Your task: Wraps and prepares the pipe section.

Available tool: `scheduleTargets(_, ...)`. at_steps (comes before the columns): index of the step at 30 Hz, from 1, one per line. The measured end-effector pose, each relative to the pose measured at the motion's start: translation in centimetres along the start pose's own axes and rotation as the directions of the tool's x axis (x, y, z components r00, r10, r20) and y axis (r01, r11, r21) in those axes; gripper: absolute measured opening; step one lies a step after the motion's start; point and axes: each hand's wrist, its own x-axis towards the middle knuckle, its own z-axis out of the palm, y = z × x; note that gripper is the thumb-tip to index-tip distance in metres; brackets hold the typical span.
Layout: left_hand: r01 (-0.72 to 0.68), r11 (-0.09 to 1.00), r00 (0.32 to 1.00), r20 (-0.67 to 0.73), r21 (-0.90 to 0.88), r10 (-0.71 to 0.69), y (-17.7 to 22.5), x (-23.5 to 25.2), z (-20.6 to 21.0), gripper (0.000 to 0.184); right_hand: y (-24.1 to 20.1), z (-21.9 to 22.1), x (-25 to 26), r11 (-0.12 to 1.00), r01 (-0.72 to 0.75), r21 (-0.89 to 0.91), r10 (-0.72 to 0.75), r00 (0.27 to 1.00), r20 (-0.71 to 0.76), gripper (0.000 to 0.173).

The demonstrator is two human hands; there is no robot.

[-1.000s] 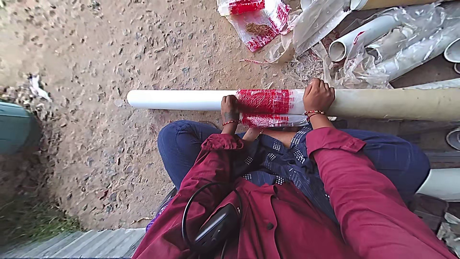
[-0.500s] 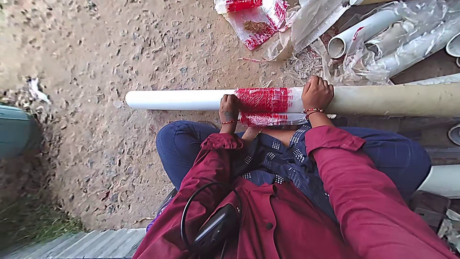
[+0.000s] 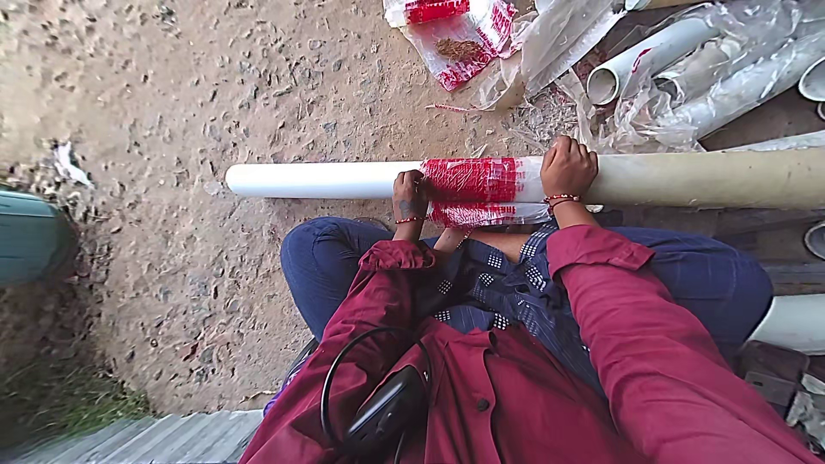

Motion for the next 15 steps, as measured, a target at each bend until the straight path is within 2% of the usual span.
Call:
scheduleTargets(4, 0.002, 0.998, 1.0, 0.031, 0.058, -0.003, 0.4, 0.1, -0.2, 0.022, -0.1, 0.1, 0.0, 1.0, -0.004, -0.005, 0.004, 1.0, -0.004, 0.036)
scheduleTargets(9, -0.056, 0.963, 0.997, 0.071, 0.262, 0.039, 0.4, 0.7, 0.8, 0.025, 0.0, -0.2, -0.1, 1.0, -0.009, -0.012, 0.009, 1.0, 0.011, 0.036)
scheduleTargets(15, 0.023, 0.96, 0.994, 0.097, 0.28, -0.052, 0.9, 0.8, 0.9, 0.026, -0.2, 0.0, -0.1, 1.0, -0.011, -0.007, 0.011, 0.999, -0.045, 0.031)
